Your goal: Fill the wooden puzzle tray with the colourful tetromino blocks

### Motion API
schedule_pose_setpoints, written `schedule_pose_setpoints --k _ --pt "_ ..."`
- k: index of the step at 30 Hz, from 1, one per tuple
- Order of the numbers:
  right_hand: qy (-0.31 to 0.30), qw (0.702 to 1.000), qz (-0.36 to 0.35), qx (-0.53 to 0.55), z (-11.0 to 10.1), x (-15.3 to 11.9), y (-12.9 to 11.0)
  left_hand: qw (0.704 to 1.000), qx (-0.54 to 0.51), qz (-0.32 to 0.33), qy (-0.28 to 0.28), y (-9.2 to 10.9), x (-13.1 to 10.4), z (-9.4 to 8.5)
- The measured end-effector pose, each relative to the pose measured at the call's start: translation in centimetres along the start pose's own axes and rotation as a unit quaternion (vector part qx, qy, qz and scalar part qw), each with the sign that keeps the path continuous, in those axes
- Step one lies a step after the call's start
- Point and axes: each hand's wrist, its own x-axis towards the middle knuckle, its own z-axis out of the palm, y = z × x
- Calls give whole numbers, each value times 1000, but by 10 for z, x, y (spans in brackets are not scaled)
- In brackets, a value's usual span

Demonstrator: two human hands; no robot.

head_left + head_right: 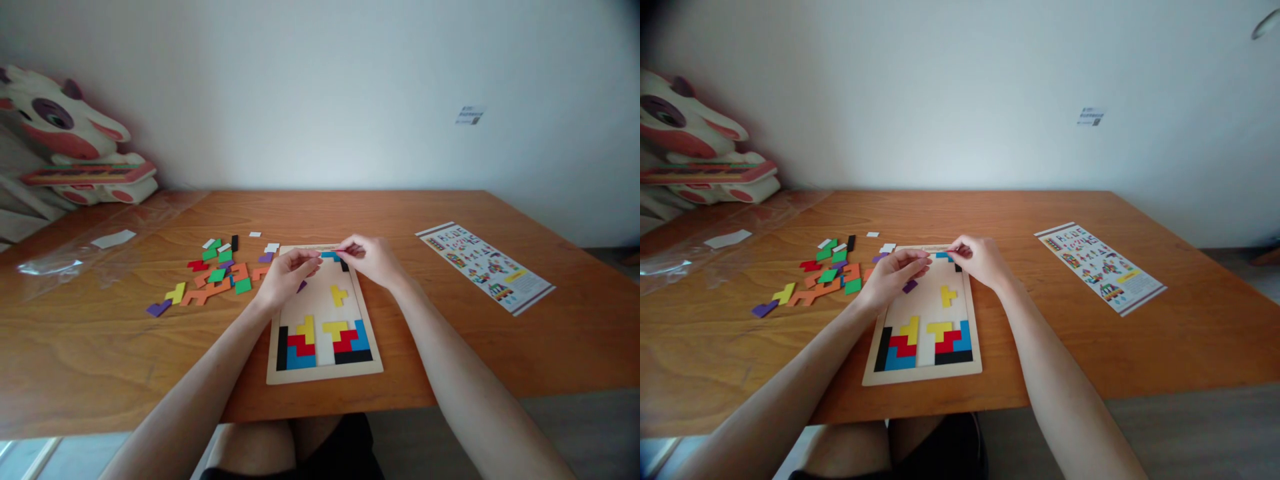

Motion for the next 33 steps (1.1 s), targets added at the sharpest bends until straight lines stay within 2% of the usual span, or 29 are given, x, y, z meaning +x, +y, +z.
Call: schedule_pose_setpoints --k 3,7,10,13,16,19,21,25,29,33 --pt "-40 997 -47 -48 2 -2 -4 1000 11 2 2 0 0 0" --pt "-17 1000 14 -8 5 -1 -5 999 33 6 4 1 0 0" --pt "-35 999 37 -13 3 1 -5 997 69 26 1 1 0 0" --pt "-55 997 39 -30 2 0 -4 985 158 72 -3 1 -1 1" --pt "-70 995 31 -64 5 0 -2 946 292 144 -5 2 -5 3" --pt "-81 988 -13 -131 9 0 1 879 407 246 -26 1 -8 4" --pt "-74 983 -45 -161 8 0 3 840 457 287 -53 0 -9 3" --pt "-68 987 -40 -140 -4 -1 5 789 516 309 -123 -1 -11 2" --pt "-149 984 5 -97 -16 -5 10 759 545 313 -168 3 -14 1" --pt "-181 980 32 -78 -20 -8 12 739 569 312 -180 6 -15 0"
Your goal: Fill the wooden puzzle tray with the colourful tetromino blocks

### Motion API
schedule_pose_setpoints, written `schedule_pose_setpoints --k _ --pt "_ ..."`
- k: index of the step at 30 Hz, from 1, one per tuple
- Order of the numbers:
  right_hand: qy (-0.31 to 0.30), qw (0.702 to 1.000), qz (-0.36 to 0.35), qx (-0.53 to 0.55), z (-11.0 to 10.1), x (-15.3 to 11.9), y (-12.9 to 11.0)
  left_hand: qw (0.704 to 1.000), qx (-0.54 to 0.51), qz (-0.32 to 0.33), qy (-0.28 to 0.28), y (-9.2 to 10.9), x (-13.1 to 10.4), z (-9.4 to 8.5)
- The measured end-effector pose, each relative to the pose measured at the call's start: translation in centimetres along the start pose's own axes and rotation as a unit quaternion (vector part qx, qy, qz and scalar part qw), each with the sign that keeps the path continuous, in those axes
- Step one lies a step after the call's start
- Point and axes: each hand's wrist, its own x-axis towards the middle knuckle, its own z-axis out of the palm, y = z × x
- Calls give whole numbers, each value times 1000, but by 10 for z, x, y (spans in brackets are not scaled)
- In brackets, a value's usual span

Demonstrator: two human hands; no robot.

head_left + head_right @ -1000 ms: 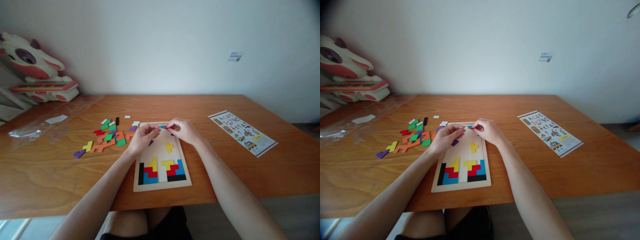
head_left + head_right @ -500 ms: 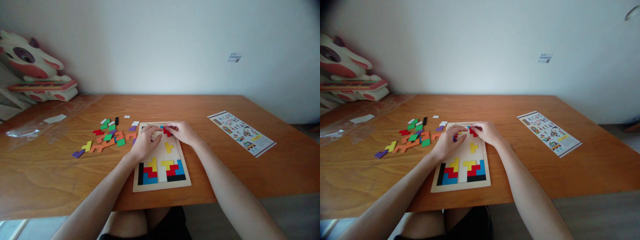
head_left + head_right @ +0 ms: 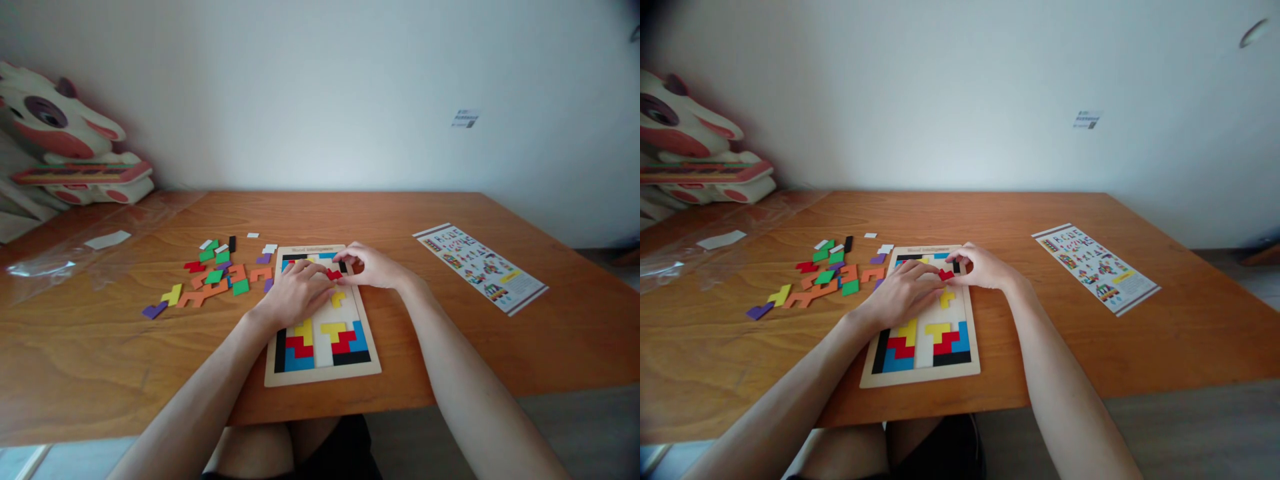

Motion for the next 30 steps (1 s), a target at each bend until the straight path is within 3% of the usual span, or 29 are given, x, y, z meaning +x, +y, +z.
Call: schedule_pose_setpoints --k 7,16,22,30 --pt "-20 999 5 -27 -2 2 -2 1000 -1 11 0 -2 0 3" --pt "9 999 1 -52 4 5 -2 999 16 -41 1 -2 0 6" --pt "50 998 -8 -34 8 4 1 999 -12 -53 0 -2 -1 7" --pt "50 997 -8 -55 9 5 -1 998 -31 -50 -6 -3 0 10"
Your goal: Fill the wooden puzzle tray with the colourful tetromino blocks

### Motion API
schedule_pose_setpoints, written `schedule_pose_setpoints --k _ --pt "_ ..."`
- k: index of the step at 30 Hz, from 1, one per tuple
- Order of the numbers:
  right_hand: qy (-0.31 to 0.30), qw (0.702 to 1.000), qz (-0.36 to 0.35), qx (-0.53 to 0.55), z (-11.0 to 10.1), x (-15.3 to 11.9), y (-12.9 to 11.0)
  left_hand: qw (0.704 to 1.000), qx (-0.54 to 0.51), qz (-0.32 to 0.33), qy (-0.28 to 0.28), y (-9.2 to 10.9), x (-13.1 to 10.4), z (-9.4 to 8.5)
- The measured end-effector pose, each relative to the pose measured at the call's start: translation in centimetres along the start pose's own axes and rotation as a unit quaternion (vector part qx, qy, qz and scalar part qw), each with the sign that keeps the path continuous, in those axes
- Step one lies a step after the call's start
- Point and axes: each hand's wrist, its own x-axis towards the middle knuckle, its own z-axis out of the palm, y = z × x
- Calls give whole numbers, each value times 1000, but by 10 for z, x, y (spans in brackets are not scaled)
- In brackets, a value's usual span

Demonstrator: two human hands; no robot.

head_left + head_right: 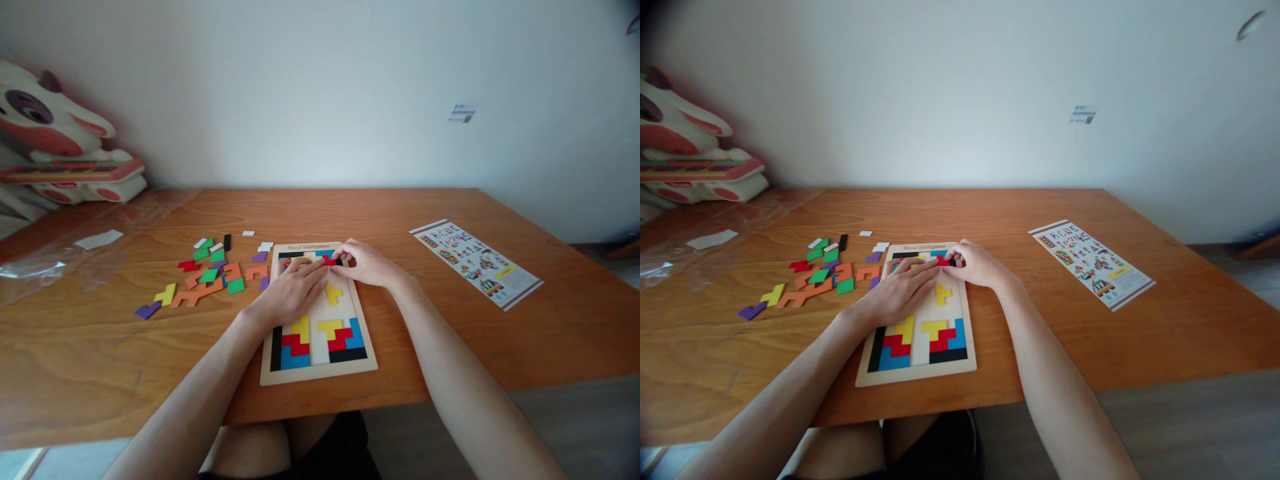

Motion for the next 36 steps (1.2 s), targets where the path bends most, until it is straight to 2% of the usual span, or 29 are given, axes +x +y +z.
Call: schedule_pose_setpoints --k 5,10,12,15,18,21,25,27,32,36 --pt "-1 1000 13 9 0 1 -2 1000 8 18 14 -3 -1 -5" --pt "-10 997 48 55 -7 1 -11 998 12 57 2 -13 -6 -30" --pt "-61 993 69 75 -12 0 -17 999 -5 44 -28 -17 -10 -38" --pt "-182 974 103 88 -17 -2 -26 997 -16 27 -74 -21 -13 -42" --pt "-230 963 119 78 -17 -4 -30 997 -1 31 -77 -24 -14 -40" --pt "-202 969 119 77 -16 -3 -28 997 21 24 -66 -26 -13 -39" --pt "-71 986 114 95 -17 -1 -22 998 8 29 -60 -29 -13 -40" --pt "-48 987 115 104 -18 -1 -19 997 -6 40 -64 -30 -14 -40" --pt "-172 972 120 101 -19 -3 -22 996 -33 26 -74 -32 -14 -38" --pt "-214 967 112 75 -16 -4 -27 997 -48 14 -57 -36 -14 -39"
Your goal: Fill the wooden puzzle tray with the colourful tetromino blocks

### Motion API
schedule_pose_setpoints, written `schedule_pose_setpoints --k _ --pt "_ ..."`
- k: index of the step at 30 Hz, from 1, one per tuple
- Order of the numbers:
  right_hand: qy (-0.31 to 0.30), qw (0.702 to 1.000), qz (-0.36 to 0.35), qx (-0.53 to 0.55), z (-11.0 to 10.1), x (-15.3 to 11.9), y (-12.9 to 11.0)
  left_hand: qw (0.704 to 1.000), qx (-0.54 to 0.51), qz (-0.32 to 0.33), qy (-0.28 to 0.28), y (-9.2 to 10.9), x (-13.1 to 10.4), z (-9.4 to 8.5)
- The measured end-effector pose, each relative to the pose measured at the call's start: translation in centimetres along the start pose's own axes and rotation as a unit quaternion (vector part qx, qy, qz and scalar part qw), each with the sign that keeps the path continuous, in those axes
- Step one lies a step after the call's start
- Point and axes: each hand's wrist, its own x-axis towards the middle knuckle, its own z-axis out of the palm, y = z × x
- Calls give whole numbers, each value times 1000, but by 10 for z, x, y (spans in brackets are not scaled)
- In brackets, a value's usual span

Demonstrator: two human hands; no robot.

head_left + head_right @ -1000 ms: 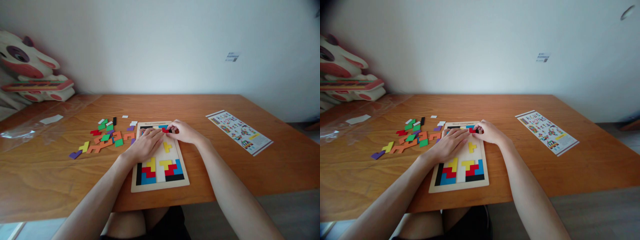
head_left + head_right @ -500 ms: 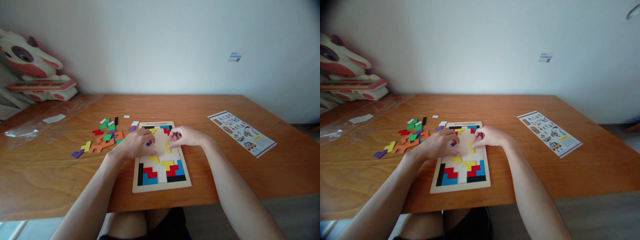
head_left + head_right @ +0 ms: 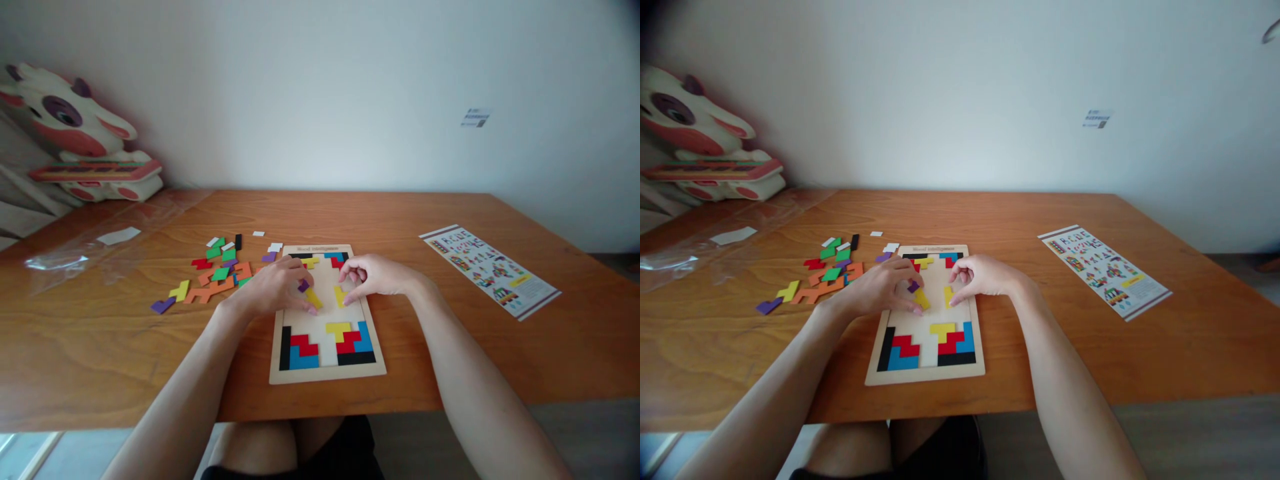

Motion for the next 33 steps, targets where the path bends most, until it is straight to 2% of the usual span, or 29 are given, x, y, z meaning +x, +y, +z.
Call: schedule_pose_setpoints --k 5,13,22,27,33 --pt "-24 999 -20 -21 4 2 -1 1000 12 -12 17 -5 -2 -1" --pt "-37 999 -7 -31 5 2 -8 999 19 -16 21 -1 0 5" --pt "-42 998 -27 -37 5 0 -11 999 23 35 30 0 2 8" --pt "-43 998 -46 -13 6 2 -10 998 -13 59 32 4 3 6" --pt "-60 997 -52 -12 7 3 -7 998 34 22 56 -2 3 8"
